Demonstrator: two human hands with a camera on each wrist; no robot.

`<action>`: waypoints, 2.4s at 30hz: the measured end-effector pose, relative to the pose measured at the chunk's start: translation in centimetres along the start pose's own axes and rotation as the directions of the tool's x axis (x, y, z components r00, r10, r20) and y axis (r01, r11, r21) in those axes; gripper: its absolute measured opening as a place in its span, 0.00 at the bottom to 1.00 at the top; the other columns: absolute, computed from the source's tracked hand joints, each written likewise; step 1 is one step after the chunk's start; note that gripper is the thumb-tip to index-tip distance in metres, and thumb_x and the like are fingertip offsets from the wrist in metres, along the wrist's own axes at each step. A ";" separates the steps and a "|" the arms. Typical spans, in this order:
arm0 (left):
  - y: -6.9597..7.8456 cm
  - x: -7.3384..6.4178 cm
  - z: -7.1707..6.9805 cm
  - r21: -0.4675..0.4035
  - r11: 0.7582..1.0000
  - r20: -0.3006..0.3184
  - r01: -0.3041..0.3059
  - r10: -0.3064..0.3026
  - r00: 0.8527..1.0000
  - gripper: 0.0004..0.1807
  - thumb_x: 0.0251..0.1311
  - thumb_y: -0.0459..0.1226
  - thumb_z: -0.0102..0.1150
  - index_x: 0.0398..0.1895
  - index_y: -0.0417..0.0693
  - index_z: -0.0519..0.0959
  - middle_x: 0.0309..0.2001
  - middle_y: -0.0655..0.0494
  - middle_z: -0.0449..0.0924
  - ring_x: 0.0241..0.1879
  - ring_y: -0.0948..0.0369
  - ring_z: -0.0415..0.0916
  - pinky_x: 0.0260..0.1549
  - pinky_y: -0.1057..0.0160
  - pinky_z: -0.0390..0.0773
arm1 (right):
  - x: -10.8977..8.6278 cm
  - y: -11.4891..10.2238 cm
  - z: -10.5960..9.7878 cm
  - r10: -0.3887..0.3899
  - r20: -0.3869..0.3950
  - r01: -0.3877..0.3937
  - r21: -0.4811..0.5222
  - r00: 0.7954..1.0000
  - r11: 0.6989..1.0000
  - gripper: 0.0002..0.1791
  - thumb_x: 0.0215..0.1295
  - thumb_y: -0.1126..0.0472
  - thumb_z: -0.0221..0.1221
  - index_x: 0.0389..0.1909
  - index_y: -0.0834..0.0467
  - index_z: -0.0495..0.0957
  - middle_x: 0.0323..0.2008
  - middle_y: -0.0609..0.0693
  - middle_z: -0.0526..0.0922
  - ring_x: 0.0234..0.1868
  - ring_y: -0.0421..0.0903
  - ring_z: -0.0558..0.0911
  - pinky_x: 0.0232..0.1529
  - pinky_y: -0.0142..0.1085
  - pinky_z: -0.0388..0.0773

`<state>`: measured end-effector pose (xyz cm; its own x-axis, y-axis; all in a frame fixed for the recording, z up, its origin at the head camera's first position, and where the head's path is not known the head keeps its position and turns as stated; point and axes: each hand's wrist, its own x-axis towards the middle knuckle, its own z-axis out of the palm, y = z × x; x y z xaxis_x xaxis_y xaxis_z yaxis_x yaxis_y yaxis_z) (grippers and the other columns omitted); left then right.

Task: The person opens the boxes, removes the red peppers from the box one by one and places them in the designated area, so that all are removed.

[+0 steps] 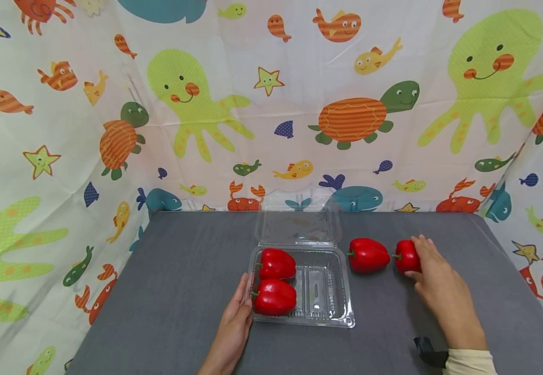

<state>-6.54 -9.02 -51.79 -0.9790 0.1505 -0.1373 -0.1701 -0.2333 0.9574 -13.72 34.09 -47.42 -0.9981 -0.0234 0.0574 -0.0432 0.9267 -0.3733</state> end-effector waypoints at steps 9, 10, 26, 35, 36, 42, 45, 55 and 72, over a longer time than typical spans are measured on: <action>0.1 0.1 -0.1 0.005 1.000 0.006 0.000 0.000 1.000 0.35 0.84 0.34 0.36 0.88 0.53 0.40 0.86 0.63 0.43 0.85 0.58 0.36 0.78 0.52 0.50 | 0.3 0.3 0.0 0.011 0.039 -0.011 -0.006 0.999 1.000 0.56 0.57 0.68 0.75 0.82 0.68 0.52 0.76 0.77 0.55 0.75 0.78 0.56 0.55 0.78 0.67; 0.1 0.1 -0.1 0.006 1.000 0.006 0.000 0.000 1.000 0.35 0.85 0.34 0.37 0.88 0.53 0.40 0.86 0.63 0.43 0.85 0.58 0.36 0.78 0.52 0.50 | 0.4 0.3 0.0 0.012 0.044 -0.012 -0.006 0.999 1.000 0.56 0.58 0.67 0.75 0.82 0.68 0.52 0.76 0.77 0.55 0.75 0.78 0.57 0.55 0.78 0.67; 0.2 0.1 -0.1 0.007 1.000 0.001 0.001 -0.001 1.000 0.35 0.85 0.34 0.37 0.88 0.53 0.40 0.86 0.62 0.43 0.85 0.58 0.36 0.78 0.53 0.50 | 0.7 0.6 -0.2 -0.002 0.058 0.002 -0.008 0.998 1.000 0.55 0.60 0.66 0.74 0.82 0.67 0.51 0.76 0.78 0.54 0.75 0.79 0.56 0.57 0.79 0.65; 0.1 0.1 -0.1 0.014 1.000 -0.002 0.009 -0.009 1.000 0.35 0.85 0.35 0.38 0.88 0.53 0.40 0.86 0.61 0.43 0.85 0.56 0.36 0.77 0.53 0.52 | 0.3 0.7 -0.1 -0.006 0.040 0.006 -0.005 0.999 1.000 0.56 0.58 0.67 0.75 0.82 0.67 0.52 0.76 0.78 0.54 0.75 0.79 0.55 0.58 0.81 0.60; 0.1 0.1 -0.1 0.014 1.000 -0.001 0.008 -0.008 1.000 0.35 0.85 0.35 0.38 0.88 0.53 0.41 0.86 0.61 0.43 0.85 0.57 0.36 0.77 0.54 0.52 | 0.2 0.7 -0.1 -0.006 0.038 0.006 -0.001 0.999 1.000 0.57 0.58 0.67 0.75 0.82 0.66 0.51 0.76 0.78 0.55 0.75 0.79 0.55 0.59 0.81 0.60; 0.0 0.0 -0.1 0.009 1.000 0.000 -0.003 0.003 1.000 0.35 0.85 0.34 0.37 0.88 0.52 0.41 0.86 0.60 0.43 0.85 0.57 0.36 0.77 0.56 0.52 | 0.0 0.4 -0.3 -0.009 0.037 0.009 0.014 0.999 1.000 0.58 0.58 0.66 0.76 0.83 0.65 0.49 0.77 0.76 0.54 0.77 0.77 0.53 0.59 0.80 0.59; 0.0 0.0 -0.2 0.004 1.000 -0.002 -0.007 0.007 1.000 0.35 0.84 0.33 0.36 0.88 0.53 0.41 0.86 0.61 0.43 0.85 0.58 0.37 0.77 0.59 0.53 | -0.2 0.0 -0.6 -0.010 0.036 0.010 0.012 0.999 1.000 0.59 0.58 0.65 0.76 0.83 0.65 0.48 0.78 0.76 0.53 0.77 0.77 0.52 0.59 0.81 0.58; -0.1 0.0 -0.2 -0.002 1.000 -0.001 0.004 -0.004 1.000 0.35 0.85 0.33 0.36 0.88 0.52 0.40 0.86 0.62 0.43 0.85 0.58 0.36 0.77 0.56 0.51 | -1.0 -3.5 -2.1 -0.041 0.017 0.041 0.002 0.999 0.999 0.56 0.63 0.53 0.74 0.84 0.61 0.51 0.78 0.73 0.57 0.76 0.76 0.58 0.54 0.79 0.67; 0.3 0.1 0.0 0.012 1.000 -0.006 0.020 -0.020 1.000 0.35 0.84 0.33 0.37 0.88 0.55 0.41 0.86 0.64 0.44 0.85 0.58 0.37 0.78 0.52 0.51 | -2.0 -12.2 -0.3 -0.286 -0.003 0.285 0.099 0.958 0.954 0.52 0.63 0.48 0.75 0.84 0.53 0.59 0.78 0.63 0.66 0.64 0.68 0.81 0.51 0.61 0.84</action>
<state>-6.73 -9.06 -51.57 -0.9760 0.1498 -0.1578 -0.1884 -0.2186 0.9575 -11.22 22.96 -42.66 -0.9440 -0.2862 0.1642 -0.3297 0.8398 -0.4314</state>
